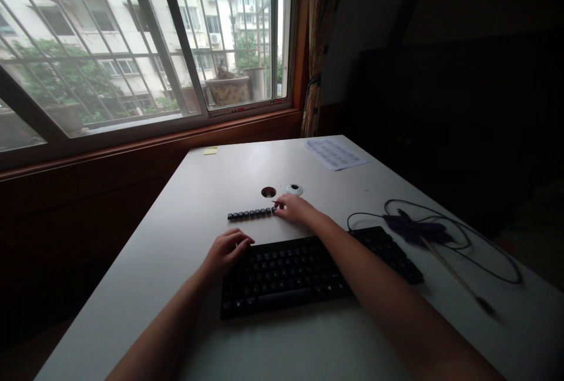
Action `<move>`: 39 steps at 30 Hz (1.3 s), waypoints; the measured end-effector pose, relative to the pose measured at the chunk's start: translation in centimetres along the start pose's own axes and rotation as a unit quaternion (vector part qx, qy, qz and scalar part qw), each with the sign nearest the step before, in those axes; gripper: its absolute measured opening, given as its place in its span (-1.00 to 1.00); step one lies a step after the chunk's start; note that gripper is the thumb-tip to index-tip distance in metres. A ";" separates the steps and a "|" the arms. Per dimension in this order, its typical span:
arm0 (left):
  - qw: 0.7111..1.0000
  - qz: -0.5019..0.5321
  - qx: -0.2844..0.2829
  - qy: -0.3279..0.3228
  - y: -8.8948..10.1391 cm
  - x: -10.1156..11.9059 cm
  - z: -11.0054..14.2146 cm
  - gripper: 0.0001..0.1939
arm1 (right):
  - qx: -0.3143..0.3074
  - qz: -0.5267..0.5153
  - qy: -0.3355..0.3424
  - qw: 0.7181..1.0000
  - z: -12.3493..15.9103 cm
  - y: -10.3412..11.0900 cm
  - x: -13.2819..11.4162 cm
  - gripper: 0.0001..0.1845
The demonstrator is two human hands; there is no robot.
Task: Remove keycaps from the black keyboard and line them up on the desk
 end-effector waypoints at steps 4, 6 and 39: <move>1.000 -0.004 -0.001 -0.002 0.0 0.0 -0.1 -0.70 | 0.001 -0.001 0.001 1.000 0.1 0.0 0.0 -0.80; 1.000 -0.004 -0.001 -0.002 0.0 0.1 -0.1 -0.69 | 0.002 -0.001 0.001 1.000 0.1 0.0 -0.1 -0.80; 1.000 -0.001 0.004 -0.005 0.1 0.3 -0.1 -0.69 | -0.009 0.005 -0.007 1.000 0.0 0.1 -0.2 -0.78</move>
Point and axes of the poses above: each hand's wrist, its own z-axis away from the middle knuckle, its own y-axis out of the back of the hand, x = y × z, the point moved 4 cm from there along -z, towards the middle knuckle, and after that the axes turned 11 degrees about -z, right-handed, at the moved point
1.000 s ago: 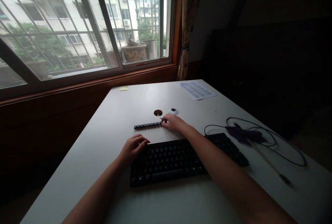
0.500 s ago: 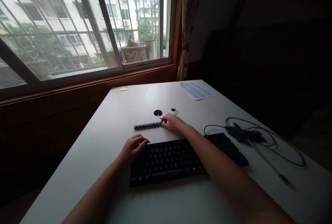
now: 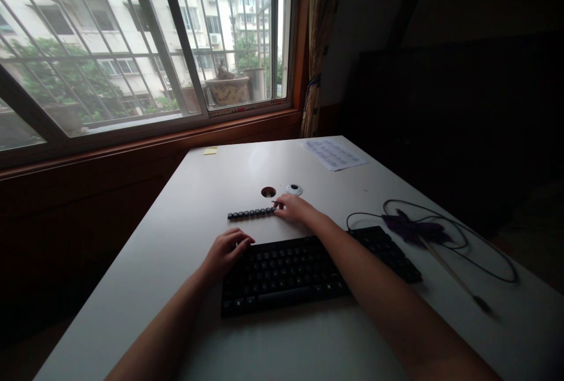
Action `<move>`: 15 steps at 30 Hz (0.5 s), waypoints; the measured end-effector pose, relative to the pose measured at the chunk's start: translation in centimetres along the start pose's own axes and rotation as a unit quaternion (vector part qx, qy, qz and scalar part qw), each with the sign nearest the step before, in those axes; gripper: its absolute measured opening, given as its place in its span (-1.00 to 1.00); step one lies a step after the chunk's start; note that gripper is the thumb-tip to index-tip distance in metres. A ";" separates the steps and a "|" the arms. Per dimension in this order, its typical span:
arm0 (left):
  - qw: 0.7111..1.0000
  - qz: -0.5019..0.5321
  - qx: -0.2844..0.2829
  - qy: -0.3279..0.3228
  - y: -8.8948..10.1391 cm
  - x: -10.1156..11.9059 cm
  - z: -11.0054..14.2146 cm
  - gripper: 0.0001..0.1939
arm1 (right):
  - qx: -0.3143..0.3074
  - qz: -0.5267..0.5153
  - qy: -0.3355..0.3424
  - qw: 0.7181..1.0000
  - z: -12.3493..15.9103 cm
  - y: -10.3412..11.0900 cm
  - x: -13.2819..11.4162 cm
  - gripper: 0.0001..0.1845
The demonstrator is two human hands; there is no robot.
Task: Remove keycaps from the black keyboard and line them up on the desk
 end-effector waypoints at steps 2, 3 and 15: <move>1.000 0.002 0.000 0.000 0.0 0.0 0.0 -0.70 | 0.000 0.000 0.001 1.000 -0.1 0.0 0.0 -0.78; 1.000 0.002 0.000 0.000 0.0 -0.1 0.0 -0.70 | 0.000 0.000 0.003 1.000 -0.1 0.0 0.0 -0.77; 1.000 0.001 0.000 0.001 0.0 0.0 0.0 -0.69 | 0.003 -0.002 0.004 1.000 -0.1 -0.1 0.1 -0.79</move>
Point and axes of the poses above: each hand's wrist, its own z-axis away from the middle knuckle, its own y-axis out of the back of the hand, x = y × z, the point moved 4 cm from there along -z, towards the middle knuckle, and after that the axes turned 11 degrees about -z, right-handed, at the moved point
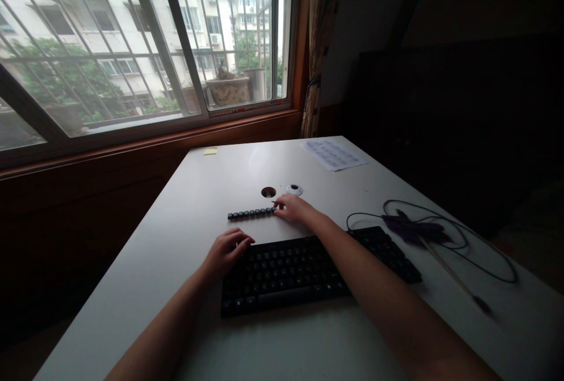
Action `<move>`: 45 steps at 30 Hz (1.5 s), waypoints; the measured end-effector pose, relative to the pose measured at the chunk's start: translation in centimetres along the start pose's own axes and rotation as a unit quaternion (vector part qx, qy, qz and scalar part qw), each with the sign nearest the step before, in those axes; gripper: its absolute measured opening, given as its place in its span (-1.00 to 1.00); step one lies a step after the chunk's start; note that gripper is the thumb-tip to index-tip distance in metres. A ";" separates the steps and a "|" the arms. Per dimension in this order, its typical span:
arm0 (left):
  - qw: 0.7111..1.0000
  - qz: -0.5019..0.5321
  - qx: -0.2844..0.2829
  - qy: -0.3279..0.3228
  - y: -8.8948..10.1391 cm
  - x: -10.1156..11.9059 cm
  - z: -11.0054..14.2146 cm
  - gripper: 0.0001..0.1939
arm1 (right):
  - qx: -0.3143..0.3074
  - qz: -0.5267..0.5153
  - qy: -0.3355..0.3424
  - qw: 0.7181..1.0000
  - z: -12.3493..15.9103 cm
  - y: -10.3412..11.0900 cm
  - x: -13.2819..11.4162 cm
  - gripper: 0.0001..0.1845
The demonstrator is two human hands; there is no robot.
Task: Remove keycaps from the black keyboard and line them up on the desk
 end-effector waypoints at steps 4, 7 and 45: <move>1.000 -0.002 -0.001 -0.001 -0.1 -0.1 0.0 -0.69 | 0.000 0.001 0.001 1.000 -0.1 -0.1 0.1 -0.78; 1.000 0.001 -0.001 -0.001 -0.1 -0.1 0.0 -0.68 | 0.001 0.001 0.000 1.000 0.0 -0.1 0.1 -0.78; 1.000 0.017 -0.012 -0.004 0.0 -0.5 0.0 -0.68 | 0.318 -0.123 0.001 0.940 14.7 7.1 -3.7 -0.66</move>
Point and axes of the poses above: each hand's wrist, its own z-axis away from the middle knuckle, its own y-axis out of the back of the hand, x = y × z, the point moved 4 cm from there along -z, towards the middle knuckle, and after that the axes turned 11 degrees about -z, right-handed, at the moved point
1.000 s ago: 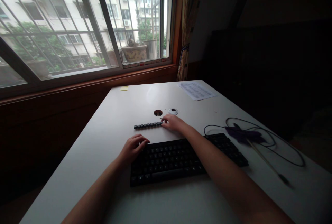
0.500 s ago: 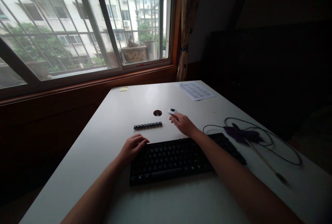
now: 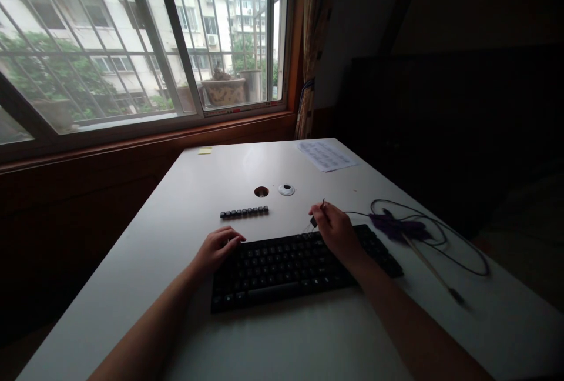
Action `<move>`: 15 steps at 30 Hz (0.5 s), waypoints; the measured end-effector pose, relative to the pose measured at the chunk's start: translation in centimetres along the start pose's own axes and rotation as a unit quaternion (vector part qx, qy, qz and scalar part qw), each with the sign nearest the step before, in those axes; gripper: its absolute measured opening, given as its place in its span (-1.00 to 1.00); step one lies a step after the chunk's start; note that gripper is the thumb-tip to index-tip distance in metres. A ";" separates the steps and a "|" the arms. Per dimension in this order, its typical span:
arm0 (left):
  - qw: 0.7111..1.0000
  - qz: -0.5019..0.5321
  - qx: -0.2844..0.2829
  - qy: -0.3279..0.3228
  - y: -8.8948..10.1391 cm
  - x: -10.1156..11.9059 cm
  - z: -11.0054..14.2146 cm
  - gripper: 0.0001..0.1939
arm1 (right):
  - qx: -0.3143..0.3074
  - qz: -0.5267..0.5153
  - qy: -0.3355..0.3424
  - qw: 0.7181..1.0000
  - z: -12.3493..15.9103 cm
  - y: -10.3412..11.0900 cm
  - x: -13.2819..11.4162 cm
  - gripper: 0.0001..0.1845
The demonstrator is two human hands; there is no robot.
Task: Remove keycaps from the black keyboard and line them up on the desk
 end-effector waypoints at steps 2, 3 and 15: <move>1.000 -0.001 -0.003 0.000 0.0 -0.1 0.0 -0.68 | -0.014 0.011 -0.001 1.000 0.3 -0.3 0.0 -0.68; 1.000 -0.001 -0.004 0.000 -0.1 -0.1 0.0 -0.69 | -0.022 0.014 -0.003 1.000 0.5 -0.5 0.0 -0.69; 1.000 0.005 -0.005 0.005 -0.1 -0.1 0.0 -0.71 | -0.062 0.043 0.020 0.997 1.5 -1.2 -0.7 -0.75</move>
Point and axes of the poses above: each hand's wrist, its own z-axis away from the middle knuckle, its own y-axis out of the back of the hand, x = y × z, the point moved 4 cm from there along -z, towards the middle knuckle, and after that the axes turned 11 degrees about -z, right-handed, at the moved point
